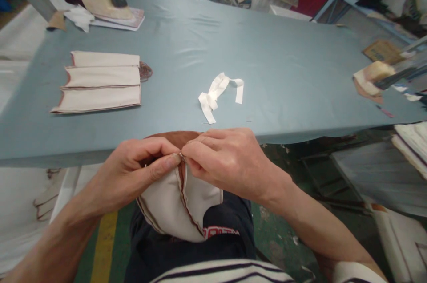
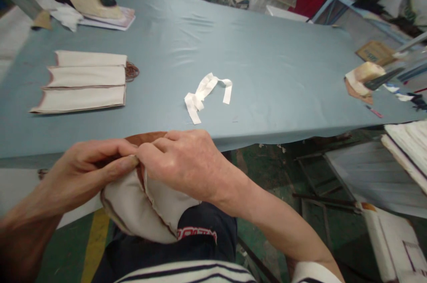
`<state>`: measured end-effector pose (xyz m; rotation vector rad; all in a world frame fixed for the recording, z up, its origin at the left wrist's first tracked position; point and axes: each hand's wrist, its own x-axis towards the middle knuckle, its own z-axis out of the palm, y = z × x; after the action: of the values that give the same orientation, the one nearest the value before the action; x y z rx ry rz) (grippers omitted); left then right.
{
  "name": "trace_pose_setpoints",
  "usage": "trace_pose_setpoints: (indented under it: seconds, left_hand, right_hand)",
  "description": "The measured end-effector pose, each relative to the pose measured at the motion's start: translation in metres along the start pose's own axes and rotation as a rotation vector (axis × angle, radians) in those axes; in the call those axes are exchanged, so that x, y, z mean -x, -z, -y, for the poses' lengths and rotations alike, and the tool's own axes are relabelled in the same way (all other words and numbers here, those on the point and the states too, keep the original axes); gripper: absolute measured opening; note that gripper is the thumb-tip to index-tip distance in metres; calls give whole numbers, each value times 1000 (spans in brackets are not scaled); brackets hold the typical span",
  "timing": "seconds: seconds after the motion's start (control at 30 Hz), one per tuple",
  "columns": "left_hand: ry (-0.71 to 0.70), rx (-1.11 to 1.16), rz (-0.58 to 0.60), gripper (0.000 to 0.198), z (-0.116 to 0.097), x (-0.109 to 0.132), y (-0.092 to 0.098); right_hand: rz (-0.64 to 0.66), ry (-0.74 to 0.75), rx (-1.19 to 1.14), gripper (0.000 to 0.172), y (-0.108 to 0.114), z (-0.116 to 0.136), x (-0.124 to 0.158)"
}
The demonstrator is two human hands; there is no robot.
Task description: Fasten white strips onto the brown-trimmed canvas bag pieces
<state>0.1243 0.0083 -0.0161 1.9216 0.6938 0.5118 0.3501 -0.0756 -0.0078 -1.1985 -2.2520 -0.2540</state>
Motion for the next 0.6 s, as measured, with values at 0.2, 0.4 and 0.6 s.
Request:
trace_pose_setpoints:
  seconds: [0.2, 0.4, 0.6]
  left_hand:
    - [31, 65, 32, 30, 4, 3, -1]
    - [18, 5, 54, 34, 4, 3, 0]
    - [-32, -207, 74, 22, -12, -13, 3]
  right_hand:
    - [34, -169, -354, 23, -11, -9, -1]
    - [165, -374, -856, 14, -11, -19, -4]
    - [219, -427, -817, 11, -12, -19, -7]
